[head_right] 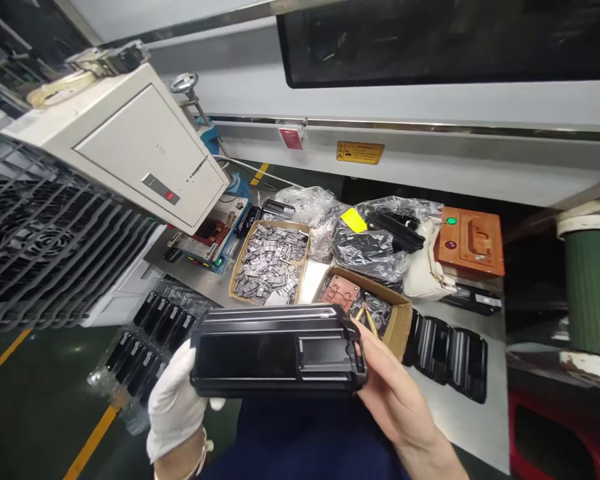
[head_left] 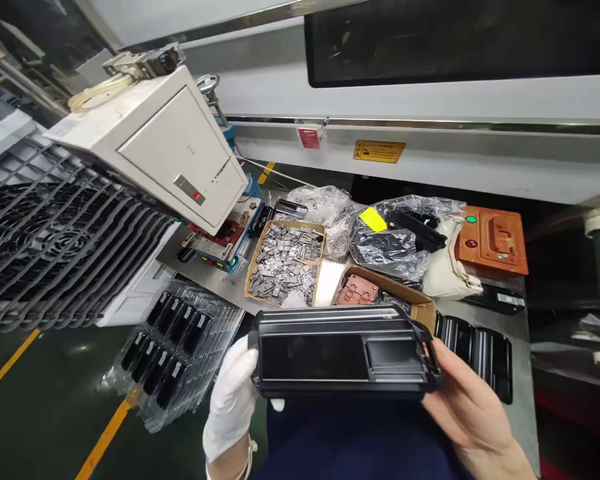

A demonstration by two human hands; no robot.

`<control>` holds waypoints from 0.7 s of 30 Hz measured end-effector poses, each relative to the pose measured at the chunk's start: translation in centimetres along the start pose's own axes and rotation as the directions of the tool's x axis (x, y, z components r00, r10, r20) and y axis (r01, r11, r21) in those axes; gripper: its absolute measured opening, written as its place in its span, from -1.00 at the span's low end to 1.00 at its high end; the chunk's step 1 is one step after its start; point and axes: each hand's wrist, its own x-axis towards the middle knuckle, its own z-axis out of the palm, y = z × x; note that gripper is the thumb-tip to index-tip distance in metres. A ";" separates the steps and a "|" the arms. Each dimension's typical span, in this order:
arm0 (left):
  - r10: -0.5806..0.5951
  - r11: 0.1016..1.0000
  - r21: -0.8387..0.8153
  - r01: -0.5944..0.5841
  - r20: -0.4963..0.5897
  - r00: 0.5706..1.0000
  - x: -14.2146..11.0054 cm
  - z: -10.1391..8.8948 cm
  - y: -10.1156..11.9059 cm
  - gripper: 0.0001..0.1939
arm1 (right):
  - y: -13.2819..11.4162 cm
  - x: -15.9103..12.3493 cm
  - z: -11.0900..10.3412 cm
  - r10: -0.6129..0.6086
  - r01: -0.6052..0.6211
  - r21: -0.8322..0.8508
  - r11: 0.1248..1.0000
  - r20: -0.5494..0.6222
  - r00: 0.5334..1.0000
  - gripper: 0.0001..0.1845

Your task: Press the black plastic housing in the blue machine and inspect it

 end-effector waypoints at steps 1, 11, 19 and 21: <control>-0.054 0.995 -0.082 0.059 0.067 0.996 0.1 0.3 0.2 -0.66 | -0.2 -0.1 0.2 -0.027 0.027 -0.013 1.000 -0.008 1.000 -0.80; -0.104 0.885 -0.420 0.203 0.246 0.964 0.3 1.7 1.5 -0.80 | -1.4 0.3 3.5 -0.137 0.117 -0.170 0.979 -0.114 0.984 -0.74; 0.073 0.989 -0.120 -0.085 -0.103 0.992 2.1 1.3 -1.8 -0.81 | 0.3 1.9 0.8 0.033 -0.054 -0.146 0.988 -0.145 0.989 -0.67; 0.108 0.989 -0.090 -0.120 -0.135 0.985 2.5 1.3 -2.2 -0.84 | 0.4 2.1 0.9 0.039 -0.062 -0.164 0.985 -0.137 0.990 -0.64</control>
